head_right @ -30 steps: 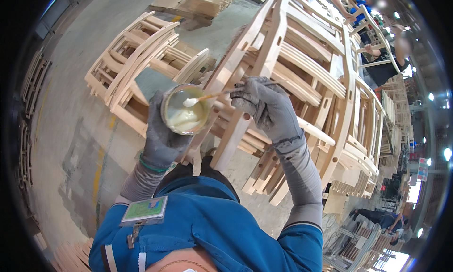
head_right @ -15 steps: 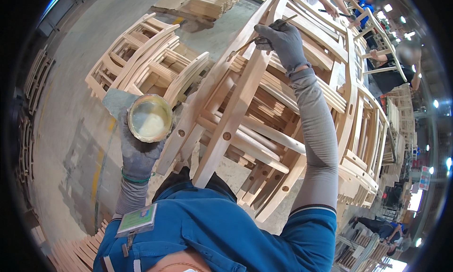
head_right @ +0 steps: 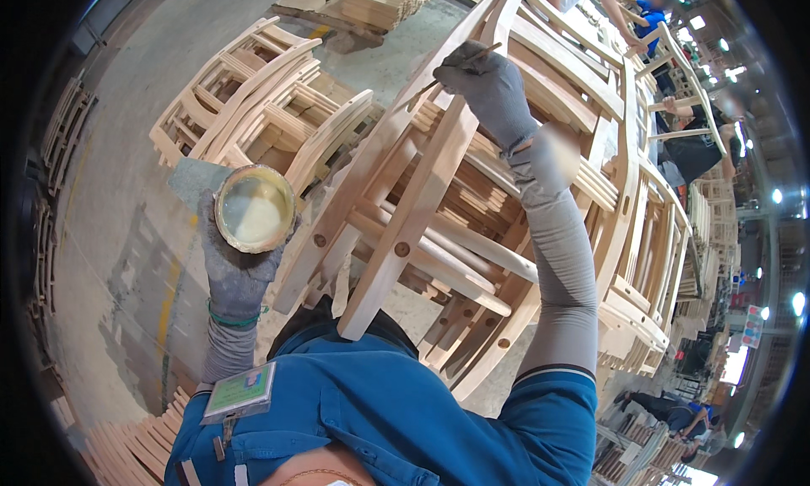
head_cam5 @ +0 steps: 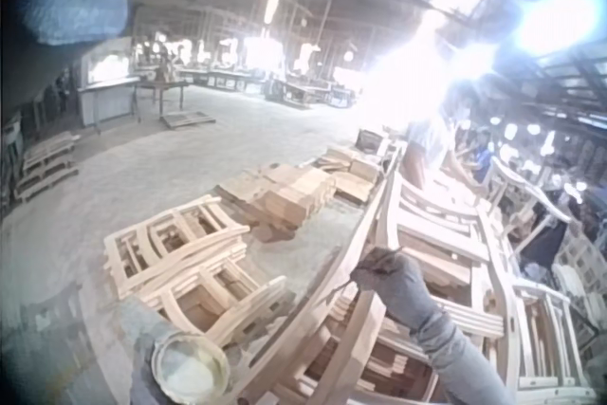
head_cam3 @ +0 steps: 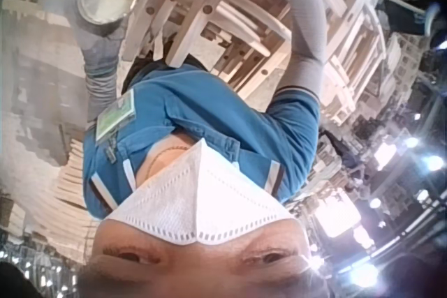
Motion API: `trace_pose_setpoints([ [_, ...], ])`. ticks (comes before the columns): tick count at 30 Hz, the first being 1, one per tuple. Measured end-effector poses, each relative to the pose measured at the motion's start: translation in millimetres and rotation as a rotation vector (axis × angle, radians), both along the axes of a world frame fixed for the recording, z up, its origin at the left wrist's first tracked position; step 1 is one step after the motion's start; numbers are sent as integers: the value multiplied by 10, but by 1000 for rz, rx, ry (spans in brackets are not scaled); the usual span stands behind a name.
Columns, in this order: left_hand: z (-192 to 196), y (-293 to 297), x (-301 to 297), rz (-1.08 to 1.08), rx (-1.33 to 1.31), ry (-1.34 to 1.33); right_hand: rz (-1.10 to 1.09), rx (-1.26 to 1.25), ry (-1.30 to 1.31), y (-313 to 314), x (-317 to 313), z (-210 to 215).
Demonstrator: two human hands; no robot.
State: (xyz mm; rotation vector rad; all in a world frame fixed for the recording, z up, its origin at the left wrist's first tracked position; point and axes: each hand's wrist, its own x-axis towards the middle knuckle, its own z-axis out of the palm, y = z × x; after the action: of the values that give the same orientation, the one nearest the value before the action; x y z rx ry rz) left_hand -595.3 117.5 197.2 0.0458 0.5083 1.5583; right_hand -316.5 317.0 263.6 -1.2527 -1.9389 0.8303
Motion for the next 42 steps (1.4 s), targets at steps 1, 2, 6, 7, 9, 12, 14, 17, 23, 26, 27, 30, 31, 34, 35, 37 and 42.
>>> trace_pose_setpoints([
  [1, 11, 4, 7, -3, 13, -29, -7, 20, 34, 1, 34, -14],
  [2, 21, -3, 5, 1, 22, -56, -6, 35, 71, 8, 35, -24],
  [6, -64, -26, -53, 18, -9, -37, 70, 13, -3, -44, 71, -38],
  [7, -110, -69, -28, 68, 41, 228, 106, 4, -13, -48, 63, -43],
  [9, -168, -131, -8, 113, 113, 504, 75, -27, -25, -48, 43, -28],
  [12, -172, -99, -94, 72, 66, 280, -71, -127, 81, -8, -18, -8],
  [14, -193, -131, -49, 141, 72, 579, -86, -129, 170, 35, -19, -4],
  [17, -119, -158, -29, 140, 116, 698, -115, -57, 129, -9, 78, 5],
  [23, 78, -86, -13, -22, 117, 278, 8, 117, 340, -601, 73, 307],
  [26, 91, -13, 103, -51, 256, 759, 53, 72, 530, -1279, -130, 488],
  [27, 143, -18, 147, -110, 276, 722, 144, 90, 550, -1470, -147, 498],
  [30, 391, -70, 299, -330, 222, 173, 239, 50, 615, -1855, -307, 437],
  [31, 316, -96, 304, -277, 249, 422, 207, 16, 604, -1927, -337, 405],
  [34, 86, -168, 377, -14, 468, 1019, 128, -32, 499, -2112, -394, 419],
  [35, 76, -174, 433, 125, 634, 1120, 91, -75, 532, -2141, -384, 413],
  [37, 63, -204, 409, 98, 659, 1165, 18, -162, 598, -2191, -351, 387],
  [42, 79, -200, 390, -353, 345, 591, -124, -367, 1163, -2250, -113, 155],
])
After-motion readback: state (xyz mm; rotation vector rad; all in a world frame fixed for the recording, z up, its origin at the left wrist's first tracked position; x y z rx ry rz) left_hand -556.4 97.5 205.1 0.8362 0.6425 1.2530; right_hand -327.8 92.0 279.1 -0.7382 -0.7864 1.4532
